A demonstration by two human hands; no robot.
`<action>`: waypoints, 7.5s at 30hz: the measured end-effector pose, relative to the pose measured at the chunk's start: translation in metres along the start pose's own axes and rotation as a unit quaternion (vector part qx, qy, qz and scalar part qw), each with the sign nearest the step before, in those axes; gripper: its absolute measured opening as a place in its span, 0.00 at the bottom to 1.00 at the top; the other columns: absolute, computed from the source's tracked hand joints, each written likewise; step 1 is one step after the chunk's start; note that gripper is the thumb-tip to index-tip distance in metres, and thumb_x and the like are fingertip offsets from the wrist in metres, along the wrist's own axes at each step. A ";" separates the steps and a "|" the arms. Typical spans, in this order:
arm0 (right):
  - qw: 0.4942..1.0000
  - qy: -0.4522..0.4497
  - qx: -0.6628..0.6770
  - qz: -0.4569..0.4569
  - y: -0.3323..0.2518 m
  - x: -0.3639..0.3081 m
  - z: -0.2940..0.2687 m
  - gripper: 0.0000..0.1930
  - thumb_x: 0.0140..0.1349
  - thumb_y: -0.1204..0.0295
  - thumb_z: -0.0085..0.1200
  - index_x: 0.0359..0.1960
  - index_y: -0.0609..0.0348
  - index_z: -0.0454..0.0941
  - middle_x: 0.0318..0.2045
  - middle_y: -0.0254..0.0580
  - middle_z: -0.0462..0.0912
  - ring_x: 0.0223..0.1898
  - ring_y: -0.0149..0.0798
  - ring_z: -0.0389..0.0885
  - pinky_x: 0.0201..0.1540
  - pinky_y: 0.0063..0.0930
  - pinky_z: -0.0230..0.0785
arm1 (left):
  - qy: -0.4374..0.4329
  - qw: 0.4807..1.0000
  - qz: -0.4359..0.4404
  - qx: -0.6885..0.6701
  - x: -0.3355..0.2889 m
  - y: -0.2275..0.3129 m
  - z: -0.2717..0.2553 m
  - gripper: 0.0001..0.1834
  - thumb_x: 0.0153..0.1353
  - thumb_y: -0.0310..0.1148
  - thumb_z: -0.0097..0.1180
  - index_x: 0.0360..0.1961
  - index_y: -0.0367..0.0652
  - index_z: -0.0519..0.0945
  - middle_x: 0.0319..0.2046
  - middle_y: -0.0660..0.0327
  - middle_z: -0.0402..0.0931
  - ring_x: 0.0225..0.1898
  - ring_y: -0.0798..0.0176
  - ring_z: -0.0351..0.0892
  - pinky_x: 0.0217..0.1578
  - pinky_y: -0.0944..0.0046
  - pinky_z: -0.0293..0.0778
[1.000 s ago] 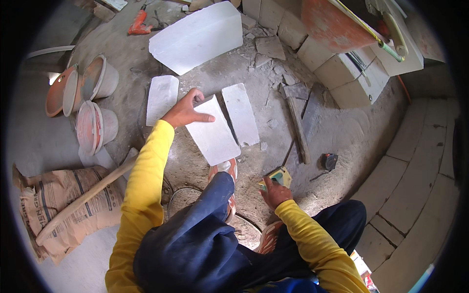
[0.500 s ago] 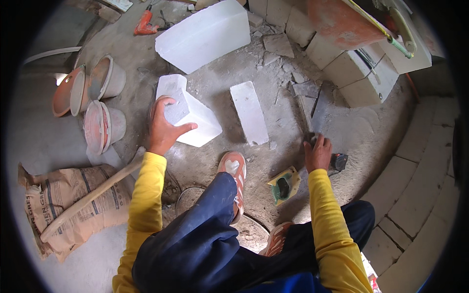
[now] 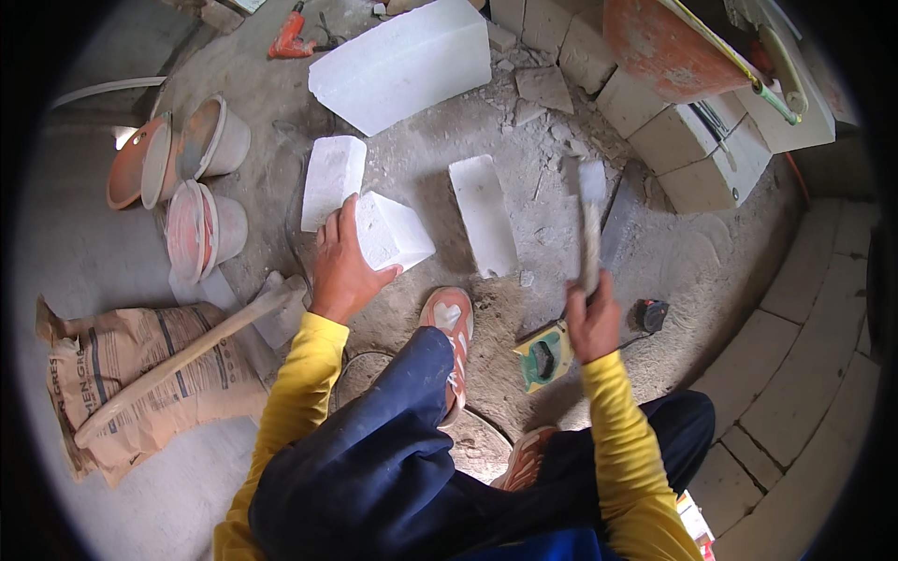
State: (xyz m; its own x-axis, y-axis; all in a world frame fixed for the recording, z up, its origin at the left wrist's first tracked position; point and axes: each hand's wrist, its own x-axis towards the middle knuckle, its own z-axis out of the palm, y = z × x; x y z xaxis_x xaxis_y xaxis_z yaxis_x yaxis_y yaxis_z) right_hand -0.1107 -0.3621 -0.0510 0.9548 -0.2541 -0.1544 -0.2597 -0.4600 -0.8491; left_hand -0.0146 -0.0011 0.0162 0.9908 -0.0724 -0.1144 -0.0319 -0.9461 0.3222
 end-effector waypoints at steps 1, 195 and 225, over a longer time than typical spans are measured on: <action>0.998 -0.011 0.011 -0.056 -0.007 -0.014 0.012 0.16 0.74 0.67 0.59 0.53 0.67 0.73 0.18 0.46 0.80 0.17 0.39 0.80 0.21 0.38 0.71 | 0.001 1.000 -0.002 0.007 -0.002 0.004 0.003 0.67 0.42 0.36 0.85 0.80 0.42 0.54 0.69 0.40 0.65 0.69 0.32 0.65 0.71 0.41 0.64; 0.997 -0.011 0.072 -0.002 -0.084 -0.010 0.008 0.20 0.79 0.59 0.55 0.52 0.68 0.71 0.19 0.63 0.79 0.27 0.68 0.86 0.31 0.52 0.75 | -0.038 0.965 0.200 -0.163 0.039 0.095 0.061 0.61 0.42 0.23 0.78 0.75 0.33 0.53 0.69 0.34 0.60 0.72 0.28 0.61 0.73 0.40 0.61; 0.995 -0.077 -0.057 -0.030 -0.059 0.024 0.024 0.23 0.79 0.55 0.55 0.50 0.70 0.71 0.22 0.66 0.79 0.29 0.71 0.85 0.31 0.52 0.75 | -0.071 0.958 0.176 -0.215 0.041 0.085 0.075 0.62 0.43 0.26 0.78 0.76 0.34 0.50 0.66 0.37 0.61 0.70 0.31 0.63 0.70 0.38 0.63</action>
State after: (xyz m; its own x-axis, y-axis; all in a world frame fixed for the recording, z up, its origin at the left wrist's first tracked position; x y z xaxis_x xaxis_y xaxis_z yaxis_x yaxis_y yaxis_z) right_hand -0.0687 -0.3208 -0.0170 0.9777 -0.0947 -0.1875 -0.2078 -0.5663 -0.7976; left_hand 0.0137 -0.1082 -0.0319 0.8999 -0.4337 -0.0452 -0.2726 -0.6404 0.7180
